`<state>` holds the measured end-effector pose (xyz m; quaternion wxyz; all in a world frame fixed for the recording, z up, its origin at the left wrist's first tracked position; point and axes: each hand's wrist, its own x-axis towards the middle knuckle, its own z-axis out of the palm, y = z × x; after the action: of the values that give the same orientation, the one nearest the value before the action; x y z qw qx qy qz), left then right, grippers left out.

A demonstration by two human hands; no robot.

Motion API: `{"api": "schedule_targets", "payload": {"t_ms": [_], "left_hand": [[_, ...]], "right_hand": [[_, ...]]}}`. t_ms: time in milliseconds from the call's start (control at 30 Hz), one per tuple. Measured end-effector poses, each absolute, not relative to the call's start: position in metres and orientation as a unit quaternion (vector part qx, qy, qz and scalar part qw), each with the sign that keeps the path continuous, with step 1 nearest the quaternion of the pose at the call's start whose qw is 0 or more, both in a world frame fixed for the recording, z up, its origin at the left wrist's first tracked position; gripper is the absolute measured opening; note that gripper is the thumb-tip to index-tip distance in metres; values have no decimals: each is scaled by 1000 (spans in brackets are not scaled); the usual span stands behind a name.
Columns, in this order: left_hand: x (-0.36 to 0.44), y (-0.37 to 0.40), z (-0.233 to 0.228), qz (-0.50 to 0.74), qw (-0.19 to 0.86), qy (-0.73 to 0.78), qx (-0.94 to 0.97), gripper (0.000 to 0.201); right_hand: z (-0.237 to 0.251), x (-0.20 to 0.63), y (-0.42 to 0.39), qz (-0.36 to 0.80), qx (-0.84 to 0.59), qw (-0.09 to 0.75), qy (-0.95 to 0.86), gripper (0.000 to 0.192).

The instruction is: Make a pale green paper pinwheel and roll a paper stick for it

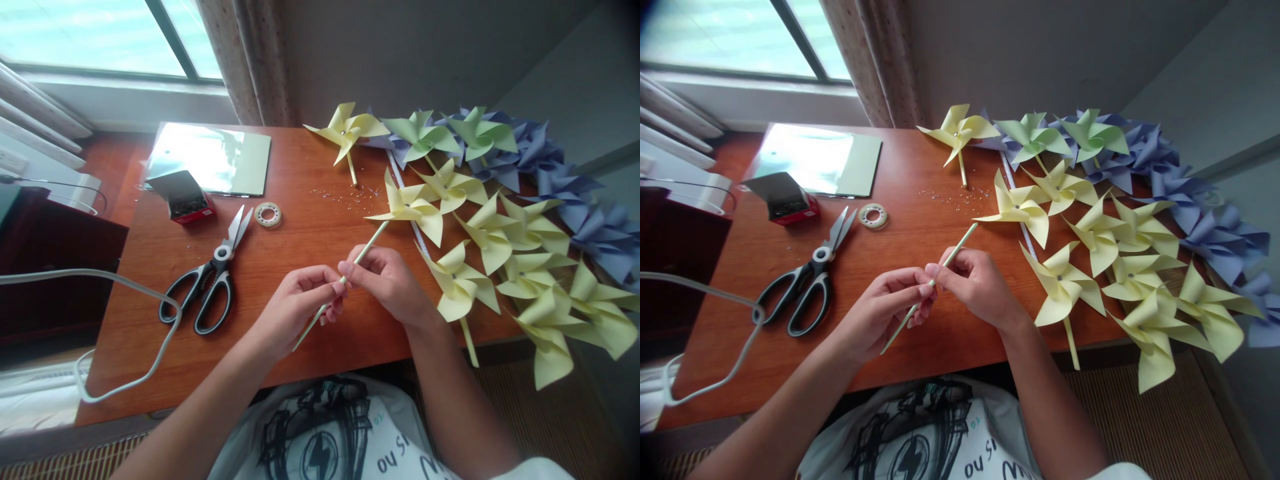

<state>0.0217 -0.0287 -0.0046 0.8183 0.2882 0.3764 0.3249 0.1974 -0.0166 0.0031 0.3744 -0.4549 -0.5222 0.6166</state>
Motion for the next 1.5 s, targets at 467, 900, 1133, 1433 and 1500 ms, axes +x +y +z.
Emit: {"api": "schedule_targets", "payload": {"t_ms": [467,900,1133,1433,1500], "left_hand": [[21,-31,-2,349,748,438,355,23],[17,-33,-2,357,798,386,296,20],[12,-34,-3,344,823,362,270,21],[5,-32,5,364,796,391,285,28],[1,-32,6,368,809,375,265,28]], "right_hand": [[-4,192,-24,602,-451,443,-489,21],[-9,188,-25,576,-460,447,-506,18],[-8,191,-25,591,-428,422,-538,14],[-3,185,-8,646,-381,396,-530,24],[-3,181,-3,651,-359,397,-538,26]]}}
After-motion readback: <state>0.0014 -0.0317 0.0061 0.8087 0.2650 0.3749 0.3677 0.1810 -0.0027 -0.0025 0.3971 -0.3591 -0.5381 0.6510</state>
